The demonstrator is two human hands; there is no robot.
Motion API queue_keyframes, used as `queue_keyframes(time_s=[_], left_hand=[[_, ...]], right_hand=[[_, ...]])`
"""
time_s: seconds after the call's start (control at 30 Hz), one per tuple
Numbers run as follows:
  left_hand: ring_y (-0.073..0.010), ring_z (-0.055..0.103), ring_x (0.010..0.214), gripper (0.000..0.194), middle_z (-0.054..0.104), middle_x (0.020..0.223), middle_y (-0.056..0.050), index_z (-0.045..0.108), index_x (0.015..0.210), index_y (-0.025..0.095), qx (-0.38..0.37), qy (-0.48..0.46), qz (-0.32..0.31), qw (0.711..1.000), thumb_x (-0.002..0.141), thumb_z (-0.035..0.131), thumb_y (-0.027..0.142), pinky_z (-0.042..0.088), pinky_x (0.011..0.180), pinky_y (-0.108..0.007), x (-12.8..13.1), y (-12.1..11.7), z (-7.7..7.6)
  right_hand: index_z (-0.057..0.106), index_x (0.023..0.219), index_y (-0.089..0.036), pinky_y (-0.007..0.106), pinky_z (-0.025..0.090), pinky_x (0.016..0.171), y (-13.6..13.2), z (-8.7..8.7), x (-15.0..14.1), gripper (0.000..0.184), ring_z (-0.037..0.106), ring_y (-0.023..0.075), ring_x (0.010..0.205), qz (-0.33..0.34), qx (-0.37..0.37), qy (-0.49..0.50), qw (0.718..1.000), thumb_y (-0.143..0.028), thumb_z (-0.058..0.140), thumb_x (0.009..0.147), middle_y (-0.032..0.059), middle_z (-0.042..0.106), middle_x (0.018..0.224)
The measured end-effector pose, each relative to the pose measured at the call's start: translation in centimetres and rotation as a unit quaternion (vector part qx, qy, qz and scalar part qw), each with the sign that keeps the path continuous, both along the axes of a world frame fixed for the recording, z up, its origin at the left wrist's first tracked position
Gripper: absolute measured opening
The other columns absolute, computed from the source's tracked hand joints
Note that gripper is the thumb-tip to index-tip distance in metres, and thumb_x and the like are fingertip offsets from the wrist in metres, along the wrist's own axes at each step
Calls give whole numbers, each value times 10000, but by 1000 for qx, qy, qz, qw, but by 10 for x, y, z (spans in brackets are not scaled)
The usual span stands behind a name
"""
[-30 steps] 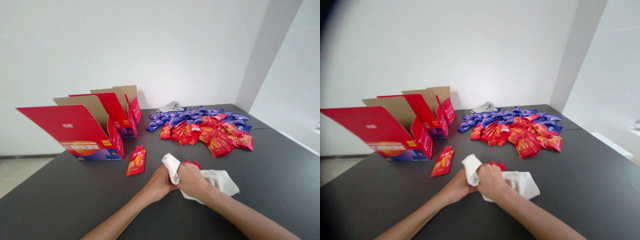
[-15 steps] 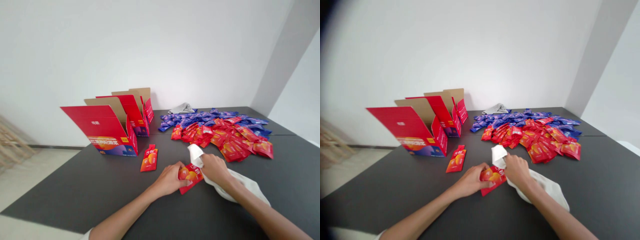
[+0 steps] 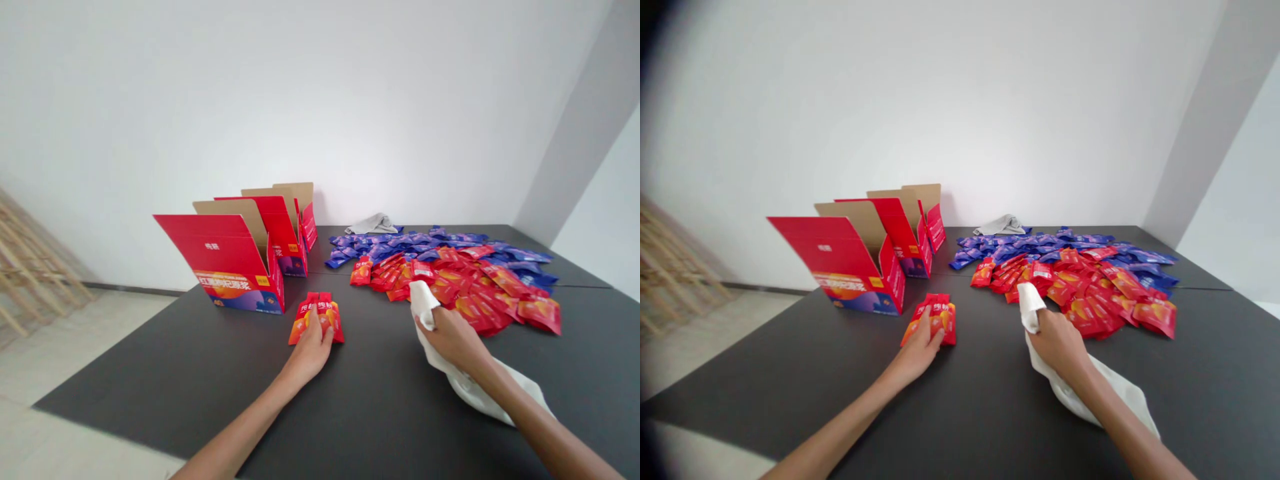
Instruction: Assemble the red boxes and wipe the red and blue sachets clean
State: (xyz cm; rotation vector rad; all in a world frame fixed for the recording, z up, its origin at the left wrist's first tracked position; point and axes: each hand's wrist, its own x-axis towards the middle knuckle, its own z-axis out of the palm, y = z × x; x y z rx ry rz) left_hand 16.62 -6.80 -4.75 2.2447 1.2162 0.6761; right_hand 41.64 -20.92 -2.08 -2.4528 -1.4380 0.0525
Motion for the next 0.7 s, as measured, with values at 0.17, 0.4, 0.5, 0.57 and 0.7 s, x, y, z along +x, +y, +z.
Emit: queue_keyframes(time_s=[0.17, 0.4, 0.5, 0.57, 0.7], left_hand=[[-288, 508, 1146, 598, 560, 1204, -177, 302, 1358, 93, 50, 147, -15, 988, 868, 381, 428, 390, 939, -406, -4, 3, 8], [-307, 563, 1036, 503, 625, 1058, -124, 489, 1219, 213, 102, 222, 4, 970, 846, 413, 542, 419, 865, -430, -7, 10, 30], [-285, 520, 1092, 433, 574, 1141, -106, 525, 1178, 211, 70, 97, -55, 991, 846, 482, 485, 406, 909, -400, 17, 24, 56], [-261, 524, 1071, 374, 556, 1155, -92, 552, 1134, 183, 4, -4, -105, 994, 846, 532, 420, 428, 899, -386, 39, 33, 72], [-208, 561, 976, 328, 540, 1145, -72, 523, 1146, 140, -35, -83, -136, 987, 881, 514, 334, 487, 820, -397, 69, 41, 86]], right_hand=[[614, 844, -145, 269, 271, 521, -1, 2, -1, 295, 628, 232, 697, -5, 1, 4, 1000, -390, 450, 856, 106, 642, 732], [609, 850, -140, 268, 277, 530, -1, 1, 1, 272, 625, 220, 706, -2, -10, 7, 1000, -371, 466, 856, 100, 642, 751], [611, 848, -137, 264, 278, 536, 0, 1, 1, 269, 625, 214, 711, -7, -16, 11, 1000, -377, 490, 846, 99, 640, 758], [613, 845, -134, 264, 282, 539, 1, 1, 0, 277, 627, 218, 719, -7, -20, 12, 1000, -382, 490, 847, 103, 640, 765], [611, 837, -132, 265, 301, 555, 2, -2, -5, 278, 627, 224, 743, 15, -19, 6, 1000, -368, 467, 862, 111, 644, 783]])
